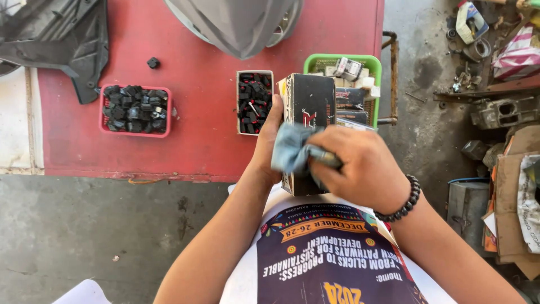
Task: The person wipes the exterior of a small cardboard box with a cloth, rotating it to clean multiple sides. The person then opens the box to reveal two light bulbs inside and picks one up for a closer look.
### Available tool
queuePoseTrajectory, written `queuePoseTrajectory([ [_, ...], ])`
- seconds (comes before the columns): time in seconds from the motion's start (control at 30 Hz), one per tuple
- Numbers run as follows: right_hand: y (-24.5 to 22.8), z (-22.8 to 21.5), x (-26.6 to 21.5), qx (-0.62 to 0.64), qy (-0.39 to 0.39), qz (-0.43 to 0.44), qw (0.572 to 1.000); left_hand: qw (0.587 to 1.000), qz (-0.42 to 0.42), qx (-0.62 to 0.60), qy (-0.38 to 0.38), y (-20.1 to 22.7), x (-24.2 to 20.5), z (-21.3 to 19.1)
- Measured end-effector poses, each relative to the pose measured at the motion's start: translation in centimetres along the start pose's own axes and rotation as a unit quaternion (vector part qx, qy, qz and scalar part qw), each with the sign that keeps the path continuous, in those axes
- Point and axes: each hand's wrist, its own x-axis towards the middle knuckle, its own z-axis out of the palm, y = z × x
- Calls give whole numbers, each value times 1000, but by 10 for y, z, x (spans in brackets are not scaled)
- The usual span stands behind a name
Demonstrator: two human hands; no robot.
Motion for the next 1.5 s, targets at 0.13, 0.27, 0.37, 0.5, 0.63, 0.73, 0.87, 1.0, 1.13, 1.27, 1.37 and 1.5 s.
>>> queuePoseTrajectory([
  [0.13, -22, 16, 27, 37, -71, -7, 997, 998, 33, 5, 59, 30, -22, -10],
  [0.27, -60, 44, 55, -86, 28, 20, 996, 998, -4, 54, 9, 64, -50, -17],
  [0.37, -87, 69, 67, -69, 21, 7, 997, 998, -21, 14, -65, 79, -38, -50],
  [0.5, -78, 75, 57, -29, -33, 111, 993, 998, -8, 24, -53, 88, -43, -57],
  [0.63, -92, 84, 58, -151, 102, 110, 977, 993, -71, 81, -42, 92, -65, -39],
  [0.73, -97, 89, 55, -115, 67, 60, 989, 990, -64, 115, 48, 85, -59, -55],
  [0.87, -83, 71, 56, -38, -43, 73, 996, 998, -5, 1, -64, 90, -66, -58],
  [1.0, -85, 76, 57, -176, 78, 28, 981, 993, -60, 97, 40, 79, -78, -25],
  [1.13, -62, 55, 37, -56, -109, -123, 985, 965, 8, -123, -232, 47, -51, -48],
  [1.27, -45, 33, 21, -18, 23, 25, 999, 994, -37, 95, 31, 28, -64, -10],
  [1.37, -33, 26, 16, -43, 26, -43, 998, 984, -91, -65, -135, 10, -41, -30],
  [1.5, 0, 9, 8, 21, -126, -121, 984, 997, 32, -47, -53, 1, -66, -27],
])
